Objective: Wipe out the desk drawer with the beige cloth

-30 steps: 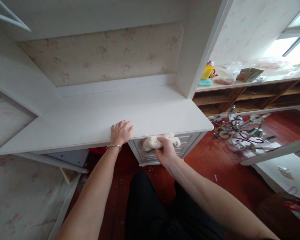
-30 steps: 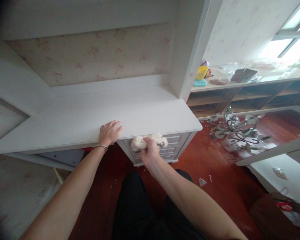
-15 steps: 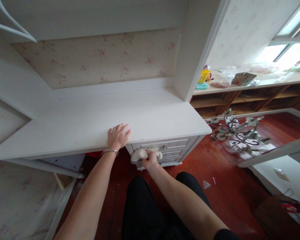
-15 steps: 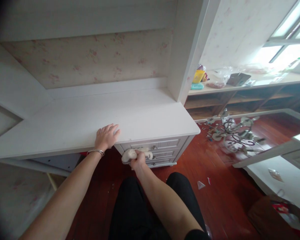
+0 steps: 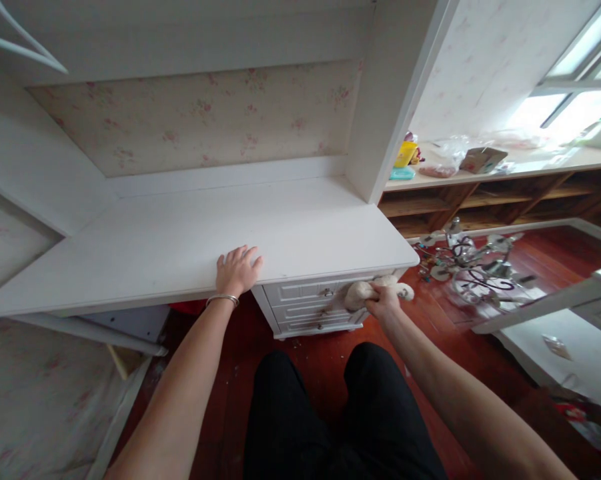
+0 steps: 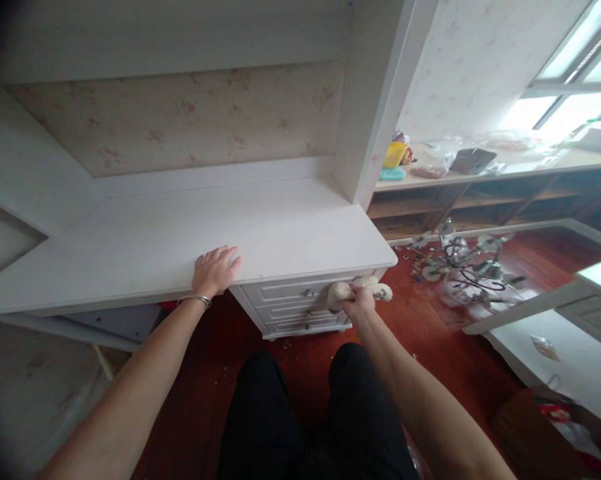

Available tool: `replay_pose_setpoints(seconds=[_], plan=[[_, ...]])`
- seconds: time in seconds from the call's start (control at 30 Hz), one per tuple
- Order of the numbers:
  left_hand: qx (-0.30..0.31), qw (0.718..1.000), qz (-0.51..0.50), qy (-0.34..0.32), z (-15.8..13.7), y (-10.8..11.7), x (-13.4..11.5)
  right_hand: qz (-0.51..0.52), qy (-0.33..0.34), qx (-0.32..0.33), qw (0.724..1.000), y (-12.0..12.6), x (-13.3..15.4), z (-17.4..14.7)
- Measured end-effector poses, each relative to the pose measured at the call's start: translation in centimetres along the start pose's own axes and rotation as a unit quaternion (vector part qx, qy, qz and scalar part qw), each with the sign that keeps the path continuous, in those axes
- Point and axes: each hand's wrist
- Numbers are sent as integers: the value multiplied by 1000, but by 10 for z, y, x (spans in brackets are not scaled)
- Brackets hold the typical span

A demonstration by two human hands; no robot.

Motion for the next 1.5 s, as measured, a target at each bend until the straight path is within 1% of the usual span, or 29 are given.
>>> replay_pose_setpoints(seconds=[0.07, 0.13, 0.2, 0.3, 0.4, 0.5, 0.53, 0.6, 0.63, 0.67, 0.7, 0.77, 0.83, 0.87, 0.93, 1.0, 1.13, 1.23, 1.3, 1.37, 1.43, 1.5], plan=[[0, 1000, -1, 0, 0, 0, 0, 6, -13, -2, 1000, -9, 18, -7], [-4, 1000, 0, -1, 0, 0, 0, 13, -29, -1, 999, -20, 28, -19], [-9, 1000, 2, -3, -1, 0, -1, 23, -37, 7, 999, -29, 28, -34], [-8, 1000, 5, -2, -1, 1, -1, 40, -50, 24, 998, -40, 13, -60], [-7, 1000, 10, 0, -2, 2, -2, 48, -75, 46, 995, -49, -14, -89], [-7, 1000, 10, -2, -2, 3, -3, 39, -115, 76, 990, -57, -51, -117], [-7, 1000, 10, -1, -3, 3, -3, 36, -137, 98, 985, -61, -66, -126], [-7, 1000, 11, 1, -3, 5, -4, 43, -202, 185, 961, -67, -97, -138], [-6, 1000, 11, 3, -3, 5, -4, 48, -226, 213, 949, -69, -114, -141], [-5, 1000, 11, 4, -3, 6, -4, 49, -241, 219, 944, -71, -130, -142], [-4, 1000, 11, 3, -3, 6, -4, 47, -247, 212, 944, -72, -145, -141], [-5, 1000, 10, 0, -2, 6, -3, 30, -245, 171, 954, -70, -171, -131], [-8, 1000, 9, -7, -2, 6, -2, 12, -238, 132, 962, -61, -188, -114], [-10, 1000, 9, -9, -2, 5, -2, 4, -234, 113, 966, -55, -191, -104], [-8, 1000, 9, -9, -2, 5, -1, -10, -221, 78, 972, -41, -188, -80], [-5, 1000, 8, -4, -1, 5, -1, -21, -198, 42, 979, -26, -171, -54], [-1, 1000, 5, -2, -1, 5, -2, -41, -160, 4, 986, 2, -114, -5], [-2, 1000, 3, -1, -1, 5, -2, -45, -144, 1, 989, 15, -72, 16], [-4, 1000, 2, -1, -2, 5, -2, -46, -138, 7, 989, 21, -54, 20], [-5, 1000, 3, -2, -2, 5, -2, -44, -133, 15, 990, 24, -48, 15], [-4, 1000, 4, -3, -1, 5, -2, -40, -130, 30, 990, 27, -55, 3], [-6, 1000, 5, -3, -1, 5, -2, -37, -136, 54, 989, 29, -72, -14]])
Point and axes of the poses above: each hand's wrist, its own z-axis towards the middle knuckle, its own y-axis out of the back of the hand, x = y × z, and after that the axes turned 8 degrees about z, right-handed
